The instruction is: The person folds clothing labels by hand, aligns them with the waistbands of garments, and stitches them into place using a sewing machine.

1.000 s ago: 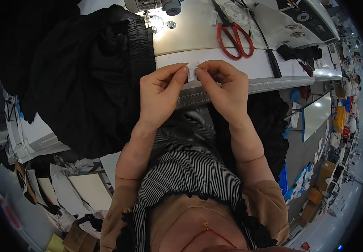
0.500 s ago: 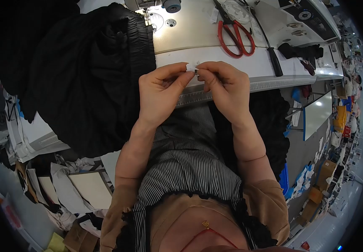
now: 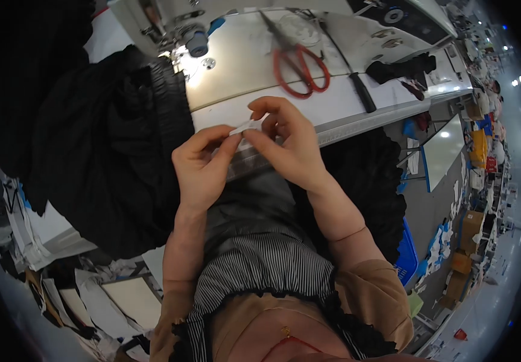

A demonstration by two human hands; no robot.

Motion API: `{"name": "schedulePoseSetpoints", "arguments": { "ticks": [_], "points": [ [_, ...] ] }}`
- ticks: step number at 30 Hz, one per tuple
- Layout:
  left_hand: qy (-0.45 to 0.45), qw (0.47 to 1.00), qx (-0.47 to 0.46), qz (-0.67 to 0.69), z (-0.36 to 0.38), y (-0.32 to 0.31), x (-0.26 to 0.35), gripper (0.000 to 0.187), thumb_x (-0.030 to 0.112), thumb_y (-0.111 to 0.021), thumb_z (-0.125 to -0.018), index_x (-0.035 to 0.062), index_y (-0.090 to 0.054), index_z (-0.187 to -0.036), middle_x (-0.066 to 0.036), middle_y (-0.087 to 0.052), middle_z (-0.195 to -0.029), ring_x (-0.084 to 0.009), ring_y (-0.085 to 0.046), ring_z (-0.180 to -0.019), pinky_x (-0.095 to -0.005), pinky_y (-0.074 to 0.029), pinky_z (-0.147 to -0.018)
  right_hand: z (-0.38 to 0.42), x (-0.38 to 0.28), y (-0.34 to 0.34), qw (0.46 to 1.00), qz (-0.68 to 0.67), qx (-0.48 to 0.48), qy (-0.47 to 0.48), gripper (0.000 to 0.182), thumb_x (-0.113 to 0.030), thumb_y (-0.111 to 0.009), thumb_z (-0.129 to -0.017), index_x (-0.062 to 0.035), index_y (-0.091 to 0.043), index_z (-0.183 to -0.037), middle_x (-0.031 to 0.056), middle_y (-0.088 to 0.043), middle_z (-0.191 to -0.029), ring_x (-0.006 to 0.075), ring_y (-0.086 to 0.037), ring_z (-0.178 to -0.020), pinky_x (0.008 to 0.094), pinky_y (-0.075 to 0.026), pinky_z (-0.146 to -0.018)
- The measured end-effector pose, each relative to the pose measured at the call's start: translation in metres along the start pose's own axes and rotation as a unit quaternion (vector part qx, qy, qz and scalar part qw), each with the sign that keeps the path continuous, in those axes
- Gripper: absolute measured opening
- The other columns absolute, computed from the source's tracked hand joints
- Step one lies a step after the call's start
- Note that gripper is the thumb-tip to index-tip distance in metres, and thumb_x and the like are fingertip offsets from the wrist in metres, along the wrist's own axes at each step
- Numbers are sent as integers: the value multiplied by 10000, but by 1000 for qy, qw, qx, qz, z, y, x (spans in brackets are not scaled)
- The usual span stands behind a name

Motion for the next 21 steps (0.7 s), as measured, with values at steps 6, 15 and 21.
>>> {"name": "schedulePoseSetpoints", "arguments": {
  "ticks": [6,15,21],
  "points": [
    [-8,997,-38,-59,-3,-2,1,113,-49,-593,-770,-39,-618,-880,-54,-615,-798,-68,-536,-690,-175,-425,-601,2,9,1,994,-6,-94,-54,118,-36,-628,-753,20,-586,-848,21,-579,-738,59,-516,-647,183,-417,-587],
    [117,990,2,73,-20,-4,-23,111,1,-548,-823,-52,-601,-905,-99,-624,-747,-144,-621,-664,-201,-478,-600,-102,-8,84,911,381,60,145,168,-69,-586,-763,-29,-627,-921,113,-635,-825,194,-611,-710,271,-475,-644],
    [124,991,15,56,-29,-4,-32,135,16,-559,-820,-47,-566,-940,-109,-619,-746,-148,-614,-672,-211,-471,-594,-173,31,79,830,548,-29,94,249,-213,-507,-823,-53,-615,-980,138,-617,-947,273,-595,-850,335,-464,-776]
  ]
}}
Point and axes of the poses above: each hand's wrist, its own z-axis away from the middle knuckle, its own y-axis out of the back of the hand, x = y × z, the point moved 8 cm from there along -z, towards the middle knuckle
